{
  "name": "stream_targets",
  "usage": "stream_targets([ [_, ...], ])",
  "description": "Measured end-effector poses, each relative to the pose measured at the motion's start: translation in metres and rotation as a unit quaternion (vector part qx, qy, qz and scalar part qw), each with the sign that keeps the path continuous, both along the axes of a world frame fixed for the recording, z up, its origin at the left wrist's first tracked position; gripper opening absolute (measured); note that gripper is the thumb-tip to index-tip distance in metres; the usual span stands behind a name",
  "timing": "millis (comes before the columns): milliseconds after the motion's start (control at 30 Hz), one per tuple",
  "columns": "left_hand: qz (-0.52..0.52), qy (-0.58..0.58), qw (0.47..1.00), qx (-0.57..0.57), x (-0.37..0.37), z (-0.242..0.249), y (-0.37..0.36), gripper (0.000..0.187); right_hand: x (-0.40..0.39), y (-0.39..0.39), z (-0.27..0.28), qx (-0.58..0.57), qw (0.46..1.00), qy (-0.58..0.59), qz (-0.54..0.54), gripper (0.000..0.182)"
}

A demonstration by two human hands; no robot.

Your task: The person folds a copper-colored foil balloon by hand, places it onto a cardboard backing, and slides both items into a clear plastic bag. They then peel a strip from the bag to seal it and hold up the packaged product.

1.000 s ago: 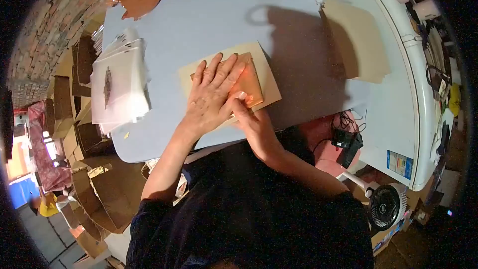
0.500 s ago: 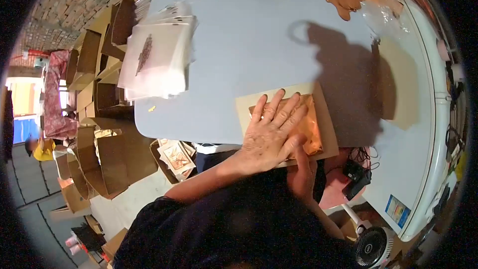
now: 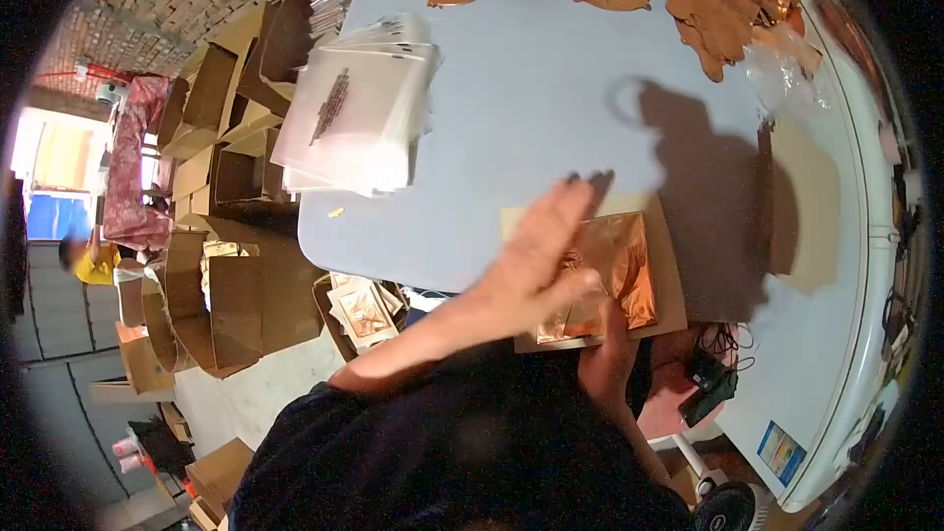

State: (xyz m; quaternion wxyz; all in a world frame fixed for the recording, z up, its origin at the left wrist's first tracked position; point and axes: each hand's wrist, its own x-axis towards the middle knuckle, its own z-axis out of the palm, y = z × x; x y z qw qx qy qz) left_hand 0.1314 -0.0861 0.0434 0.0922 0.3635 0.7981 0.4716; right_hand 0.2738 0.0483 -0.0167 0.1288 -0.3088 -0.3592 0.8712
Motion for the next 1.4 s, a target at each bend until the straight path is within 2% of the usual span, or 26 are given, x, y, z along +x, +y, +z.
stream_targets([
  [33,0.031,0.042,0.999,0.009,-0.013,0.006,-0.014,0.081,-0.001,0.0,0.001,-0.087,0.995,0.018,-0.038,0.046],
  [100,0.109,0.163,0.979,0.061,-0.054,0.007,-0.048,0.074,-0.001,-0.004,0.001,0.028,0.999,-0.01,-0.042,0.046],
  [133,0.205,0.211,0.956,0.006,-0.063,0.027,-0.068,0.065,0.003,-0.002,-0.004,0.16,0.987,-0.017,0.0,0.046],
  [167,0.27,0.26,0.926,-0.045,-0.087,0.019,-0.093,0.06,0.007,0.0,-0.009,0.291,0.956,-0.029,0.026,0.045],
  [200,0.336,0.3,0.887,-0.098,-0.111,0.012,-0.118,0.055,0.015,0.012,-0.024,0.484,0.87,-0.029,0.093,0.045],
  [233,0.363,0.324,0.863,-0.134,-0.139,-0.01,-0.15,0.059,0.021,0.017,-0.031,0.577,0.805,-0.034,0.134,0.042],
  [267,0.384,0.288,0.861,-0.167,-0.151,-0.013,-0.167,0.06,0.027,0.022,-0.039,0.664,0.729,-0.033,0.161,0.041],
  [300,0.387,0.259,0.867,-0.177,-0.157,-0.018,-0.178,0.057,0.029,0.024,-0.043,0.676,0.717,-0.038,0.166,0.039],
  [367,0.392,0.198,0.877,-0.195,-0.165,-0.024,-0.189,0.053,0.023,0.019,-0.037,0.555,0.822,-0.044,0.124,0.037],
  [400,0.402,0.156,0.884,-0.181,-0.164,-0.018,-0.185,0.044,0.012,0.006,-0.021,0.402,0.912,-0.043,0.07,0.035],
  [467,0.404,0.164,0.887,-0.149,-0.166,-0.026,-0.185,0.039,-0.002,-0.006,0.004,0.188,0.981,-0.041,0.004,0.034],
  [533,0.407,0.161,0.892,-0.113,-0.168,-0.027,-0.184,0.034,-0.009,-0.009,0.016,0.088,0.995,-0.037,-0.025,0.034],
  [567,0.408,0.153,0.895,-0.094,-0.168,-0.027,-0.185,0.031,-0.003,-0.002,0.006,0.249,0.967,-0.044,0.043,0.037],
  [600,0.409,0.145,0.898,-0.076,-0.168,-0.026,-0.185,0.029,0.009,0.01,-0.012,0.402,0.908,-0.05,0.109,0.04],
  [700,0.44,0.104,0.889,-0.075,-0.163,-0.017,-0.18,0.027,0.017,0.022,-0.018,0.658,0.73,-0.029,0.183,0.045],
  [767,0.453,0.065,0.887,-0.061,-0.168,-0.018,-0.182,0.026,0.015,0.019,-0.007,0.559,0.814,-0.035,0.153,0.047],
  [800,0.46,0.046,0.885,-0.052,-0.172,-0.018,-0.185,0.026,0.005,0.006,0.01,0.384,0.915,-0.05,0.112,0.048],
  [867,0.444,0.077,0.889,-0.085,-0.183,-0.021,-0.195,0.027,0.001,0.004,0.014,0.218,0.969,-0.059,0.094,0.05],
  [967,0.422,0.162,0.886,-0.104,-0.179,-0.007,-0.191,0.025,0.008,0.017,0.001,0.219,0.969,-0.046,0.105,0.051],
  [1000,0.414,0.198,0.882,-0.105,-0.177,0.002,-0.188,0.024,0.005,0.013,0.006,0.166,0.983,-0.036,0.064,0.049],
  [1067,0.416,0.287,0.856,-0.104,-0.182,0.014,-0.181,0.018,0.004,0.011,0.008,0.153,0.987,-0.019,0.037,0.046],
  [1100,0.416,0.331,0.841,-0.102,-0.184,0.021,-0.177,0.016,0.004,0.013,0.005,0.193,0.98,-0.013,0.051,0.045],
  [1167,0.408,0.318,0.848,-0.114,-0.177,0.046,-0.154,0.016,0.002,0.015,0.011,0.206,0.977,0.003,0.052,0.043],
  [1233,0.385,0.31,0.863,-0.103,-0.173,0.057,-0.128,0.019,-0.003,0.016,0.031,0.15,0.988,0.019,0.026,0.045],
  [1333,0.301,0.284,0.909,-0.041,-0.162,0.059,-0.083,0.034,0.007,0.027,0.041,0.139,0.99,-0.02,0.028,0.047],
  [1400,0.253,0.314,0.914,-0.037,-0.157,0.053,-0.055,0.036,0.003,0.024,0.061,0.083,0.995,0.0,-0.062,0.045],
])
